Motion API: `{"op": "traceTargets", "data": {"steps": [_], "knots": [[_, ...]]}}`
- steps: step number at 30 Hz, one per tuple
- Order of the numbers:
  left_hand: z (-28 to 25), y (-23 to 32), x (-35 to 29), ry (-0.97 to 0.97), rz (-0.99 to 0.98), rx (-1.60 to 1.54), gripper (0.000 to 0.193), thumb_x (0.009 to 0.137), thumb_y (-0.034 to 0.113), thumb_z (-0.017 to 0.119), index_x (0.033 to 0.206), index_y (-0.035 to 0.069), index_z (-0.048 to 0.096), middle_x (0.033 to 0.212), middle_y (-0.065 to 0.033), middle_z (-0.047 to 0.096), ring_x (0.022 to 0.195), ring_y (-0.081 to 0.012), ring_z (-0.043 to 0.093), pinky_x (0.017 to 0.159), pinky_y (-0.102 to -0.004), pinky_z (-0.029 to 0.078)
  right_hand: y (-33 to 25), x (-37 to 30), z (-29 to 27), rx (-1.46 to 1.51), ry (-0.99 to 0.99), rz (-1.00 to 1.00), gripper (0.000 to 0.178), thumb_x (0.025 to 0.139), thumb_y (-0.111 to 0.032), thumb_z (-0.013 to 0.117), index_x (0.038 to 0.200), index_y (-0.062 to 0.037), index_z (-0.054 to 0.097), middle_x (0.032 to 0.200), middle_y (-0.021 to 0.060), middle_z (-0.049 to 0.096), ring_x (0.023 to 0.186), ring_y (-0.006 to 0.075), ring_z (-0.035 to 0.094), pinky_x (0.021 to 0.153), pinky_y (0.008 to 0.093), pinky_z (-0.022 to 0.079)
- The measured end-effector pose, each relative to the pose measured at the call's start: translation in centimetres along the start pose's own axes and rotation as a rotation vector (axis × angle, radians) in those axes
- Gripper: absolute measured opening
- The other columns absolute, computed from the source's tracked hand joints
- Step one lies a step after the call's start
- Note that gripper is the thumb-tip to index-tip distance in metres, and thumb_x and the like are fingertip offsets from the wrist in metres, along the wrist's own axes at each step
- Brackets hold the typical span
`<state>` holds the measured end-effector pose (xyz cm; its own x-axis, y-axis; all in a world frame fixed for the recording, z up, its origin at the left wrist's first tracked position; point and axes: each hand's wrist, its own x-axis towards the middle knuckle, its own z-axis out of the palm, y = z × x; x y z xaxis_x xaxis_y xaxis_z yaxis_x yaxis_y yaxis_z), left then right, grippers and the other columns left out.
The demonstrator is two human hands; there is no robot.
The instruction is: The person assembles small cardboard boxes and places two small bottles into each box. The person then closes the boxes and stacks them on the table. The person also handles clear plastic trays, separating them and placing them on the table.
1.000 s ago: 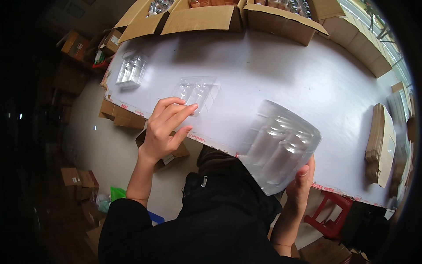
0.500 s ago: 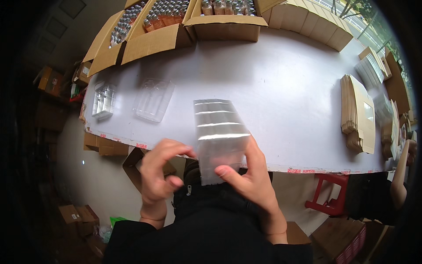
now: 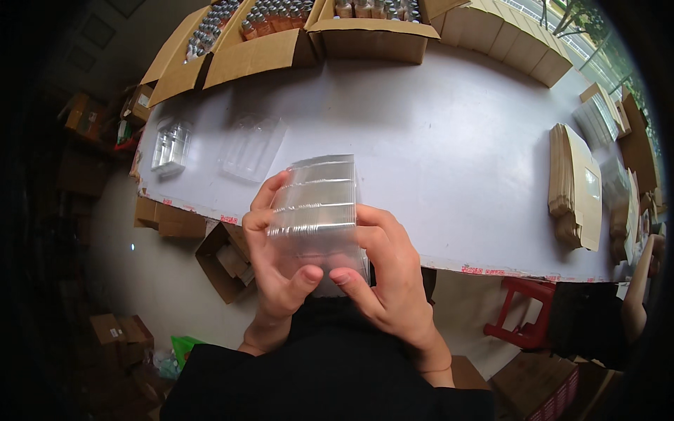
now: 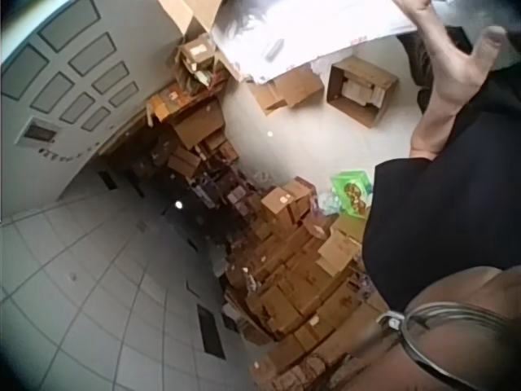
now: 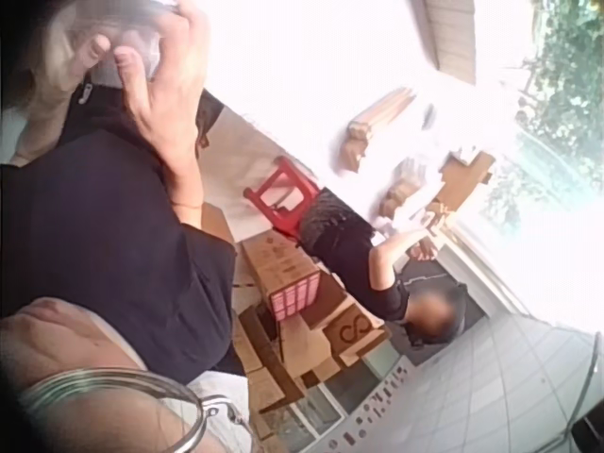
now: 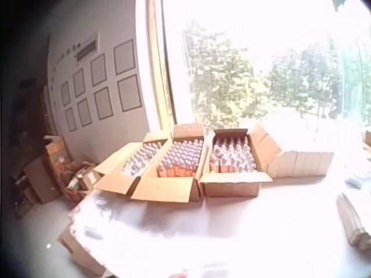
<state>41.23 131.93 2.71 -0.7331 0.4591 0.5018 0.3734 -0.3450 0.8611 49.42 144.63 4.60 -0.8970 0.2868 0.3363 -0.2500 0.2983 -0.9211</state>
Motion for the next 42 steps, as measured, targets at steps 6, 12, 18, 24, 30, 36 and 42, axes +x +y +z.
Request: {"op": "traceTargets", "data": {"steps": [6,12,18,24,30,36,42], "knots": [[0.7,0.5,0.3,-0.027,-0.099,-0.138,0.092,0.07,0.023,0.074,0.134,0.008,0.009,0.142,-0.0252,0.003,0.128,-0.0353,0.027,0.097,-0.0442,0.039,0.6,-0.3,0.6,-0.014,0.038,-0.072,0.029,0.086,-0.028,0.056,0.098,-0.0018,0.055,0.107,0.0187,0.052,0.086,0.0305,0.054,0.073,0.0351,0.044],[-0.1,0.1,0.4,-0.101,-0.136,-0.1,0.081,0.07,0.021,0.072,0.133,0.007,0.023,0.142,-0.0254,0.005,0.127,-0.0323,0.03,0.096,-0.0407,0.041,0.6,-0.2,0.7,0.027,0.041,-0.034,0.026,0.088,-0.026,0.051,0.098,-0.0019,0.055,0.109,0.0189,0.05,0.083,0.0289,0.055,0.072,0.0344,0.045],[-0.3,-0.4,0.5,-0.067,-0.078,-0.055,0.076,0.07,0.021,0.07,0.131,0.006,0.028,0.141,-0.0259,0.008,0.126,-0.0314,0.032,0.093,-0.0396,0.042,0.9,0.1,1.0,0.11,0.038,-0.038,0.025,0.089,-0.025,0.049,0.098,-0.0017,0.054,0.109,0.0181,0.051,0.084,0.0274,0.054,0.072,0.0332,0.044],[-1.1,0.1,0.6,0.15,-0.214,-0.227,0.077,0.068,0.021,0.07,0.131,0.008,0.029,0.142,-0.021,0.014,0.123,-0.029,0.036,0.095,-0.0398,0.041,1.2,0.9,-0.1,0.28,0.092,0.042,0.025,0.091,-0.025,0.044,0.093,-0.0006,0.05,0.103,0.0161,0.052,0.088,0.0216,0.05,0.081,0.0316,0.039],[-5.0,-0.4,0.3,0.4,-0.306,-0.584,0.076,0.07,0.035,0.066,0.133,0.014,0.028,0.138,-0.0166,0.025,0.124,-0.0325,0.035,0.098,-0.0458,0.04,-0.1,7.1,-1.9,-0.672,0.073,0.138,0.031,0.087,-0.03,0.052,0.082,0.0008,0.055,0.082,0.0116,0.057,0.074,0.0234,0.056,0.064,0.032,0.044],[-6.7,-1.0,-0.5,0.329,-0.312,-0.523,0.074,0.073,0.043,0.062,0.134,0.016,0.029,0.14,-0.0166,0.026,0.126,-0.0328,0.032,0.102,-0.048,0.032,3.6,11.4,2.9,-1.102,-0.259,0.091,0.046,0.083,-0.044,0.053,0.086,0.0015,0.061,0.085,0.0156,0.058,0.079,0.0291,0.06,0.065,0.037,0.048],[-7.8,-1.5,-0.9,0.385,-0.275,-0.653,0.063,0.083,0.044,0.052,0.13,0.003,0.039,0.125,-0.0122,0.047,0.114,-0.026,0.047,0.095,-0.0413,0.041,5.4,12.5,3.6,-1.107,-0.121,-0.218,0.027,0.08,-0.027,0.06,0.09,-0.0024,0.06,0.081,0.012,0.057,0.075,0.0281,0.059,0.066,0.0393,0.046]]}}
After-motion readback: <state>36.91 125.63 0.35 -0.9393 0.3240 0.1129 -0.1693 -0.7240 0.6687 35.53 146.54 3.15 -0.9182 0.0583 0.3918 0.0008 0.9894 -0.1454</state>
